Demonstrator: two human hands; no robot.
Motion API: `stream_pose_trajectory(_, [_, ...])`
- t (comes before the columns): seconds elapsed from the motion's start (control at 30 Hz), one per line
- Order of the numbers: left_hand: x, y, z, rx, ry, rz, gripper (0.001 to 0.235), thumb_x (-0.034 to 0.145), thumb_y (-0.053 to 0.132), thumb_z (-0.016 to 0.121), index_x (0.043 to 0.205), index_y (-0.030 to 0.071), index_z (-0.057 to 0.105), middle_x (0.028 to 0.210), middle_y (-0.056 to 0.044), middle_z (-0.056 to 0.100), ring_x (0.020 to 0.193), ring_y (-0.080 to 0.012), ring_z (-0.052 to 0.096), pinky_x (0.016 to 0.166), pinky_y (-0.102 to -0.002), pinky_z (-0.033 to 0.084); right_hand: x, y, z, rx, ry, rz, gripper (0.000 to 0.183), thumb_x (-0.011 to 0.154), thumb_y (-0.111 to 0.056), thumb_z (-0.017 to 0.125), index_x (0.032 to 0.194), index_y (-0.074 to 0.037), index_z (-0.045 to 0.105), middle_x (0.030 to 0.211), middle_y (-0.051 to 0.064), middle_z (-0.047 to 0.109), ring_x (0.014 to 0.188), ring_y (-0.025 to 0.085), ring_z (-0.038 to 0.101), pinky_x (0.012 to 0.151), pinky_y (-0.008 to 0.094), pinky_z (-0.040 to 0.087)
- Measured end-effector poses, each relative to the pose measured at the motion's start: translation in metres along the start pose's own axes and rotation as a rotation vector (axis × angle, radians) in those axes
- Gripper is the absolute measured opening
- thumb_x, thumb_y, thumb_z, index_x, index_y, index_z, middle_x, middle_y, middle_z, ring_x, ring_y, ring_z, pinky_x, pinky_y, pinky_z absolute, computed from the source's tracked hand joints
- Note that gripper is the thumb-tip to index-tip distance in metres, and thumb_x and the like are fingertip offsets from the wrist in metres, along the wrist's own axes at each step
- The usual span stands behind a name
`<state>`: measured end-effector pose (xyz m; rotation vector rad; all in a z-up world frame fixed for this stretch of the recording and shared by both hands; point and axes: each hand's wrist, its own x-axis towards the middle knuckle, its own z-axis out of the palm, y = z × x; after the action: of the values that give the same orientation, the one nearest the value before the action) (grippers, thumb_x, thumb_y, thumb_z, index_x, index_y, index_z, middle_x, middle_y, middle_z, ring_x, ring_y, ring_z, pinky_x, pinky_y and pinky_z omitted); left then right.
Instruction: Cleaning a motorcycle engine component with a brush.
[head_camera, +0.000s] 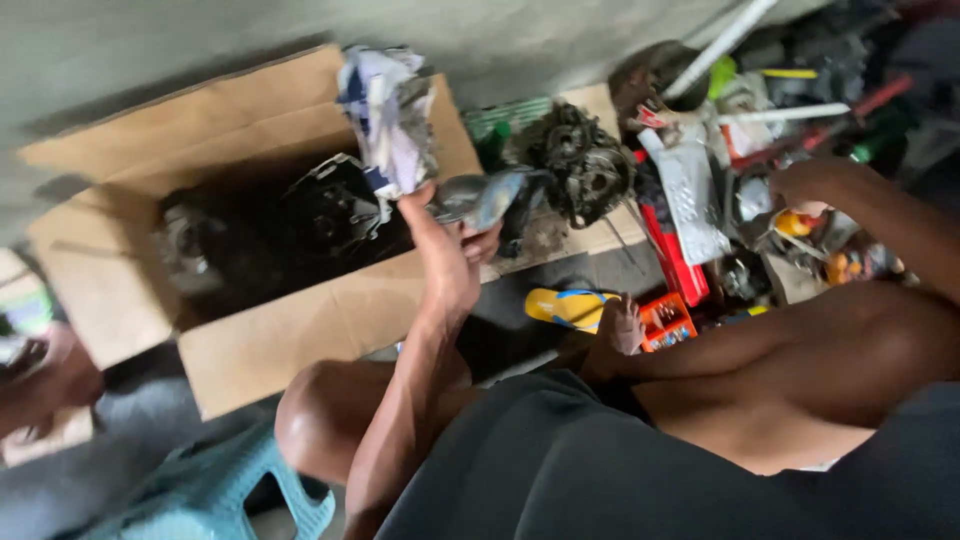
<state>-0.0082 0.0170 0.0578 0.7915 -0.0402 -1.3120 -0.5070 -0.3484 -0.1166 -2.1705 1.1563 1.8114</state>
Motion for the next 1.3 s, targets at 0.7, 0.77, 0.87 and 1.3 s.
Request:
stream_pose_trajectory(0.7, [0.028, -0.017, -0.011, 0.097, 0.206, -0.075, 0.049, 0.094, 0.055, 0.040, 0.081, 0.008, 0.049, 0.059, 0.005, 0.020, 0.043, -0.0103, 0.019, 0.046, -0.028, 0.016, -0.058, -0.156, -0.123, -0.015, 0.155, -0.460, 0.066, 0.098, -0.048, 0.044, 0.140, 0.002, 0.038, 0.123, 0.029, 0.070, 0.120, 0.045, 0.067, 0.101, 0.056, 0.055])
stream_pose_trajectory(0.77, [0.027, -0.018, -0.009, 0.078, 0.201, -0.078, 0.049, 0.094, 0.054, 0.040, 0.082, 0.008, 0.048, 0.059, 0.005, 0.020, 0.043, -0.0103, 0.019, 0.046, -0.028, 0.015, -0.047, -0.161, -0.121, 0.033, 0.142, -0.462, 0.060, 0.099, -0.049, 0.044, 0.135, 0.000, 0.042, 0.121, 0.028, 0.070, 0.119, 0.045, 0.068, 0.101, 0.055, 0.056])
stream_pose_trajectory(0.87, [0.026, -0.014, -0.004, 0.070, 0.249, -0.077, 0.048, 0.093, 0.056, 0.040, 0.079, 0.010, 0.050, 0.059, 0.006, 0.019, 0.043, -0.0090, 0.019, 0.046, -0.027, 0.015, -0.018, -0.167, -0.114, 0.129, 0.121, -0.418, 0.075, 0.097, -0.068, 0.030, 0.139, -0.008, 0.047, 0.121, 0.022, 0.073, 0.118, 0.040, 0.070, 0.100, 0.050, 0.056])
stream_pose_trajectory(1.3, [0.013, 0.021, 0.032, -0.077, 0.304, 0.070, 0.049, 0.087, 0.058, 0.040, 0.078, 0.011, 0.049, 0.058, 0.005, 0.023, 0.042, -0.0095, 0.021, 0.044, -0.025, 0.017, 0.015, -0.187, -0.096, 0.320, 0.311, -0.521, 0.065, 0.101, -0.062, 0.040, 0.103, -0.010, 0.079, 0.097, 0.018, 0.079, 0.102, 0.038, 0.075, 0.091, 0.051, 0.058])
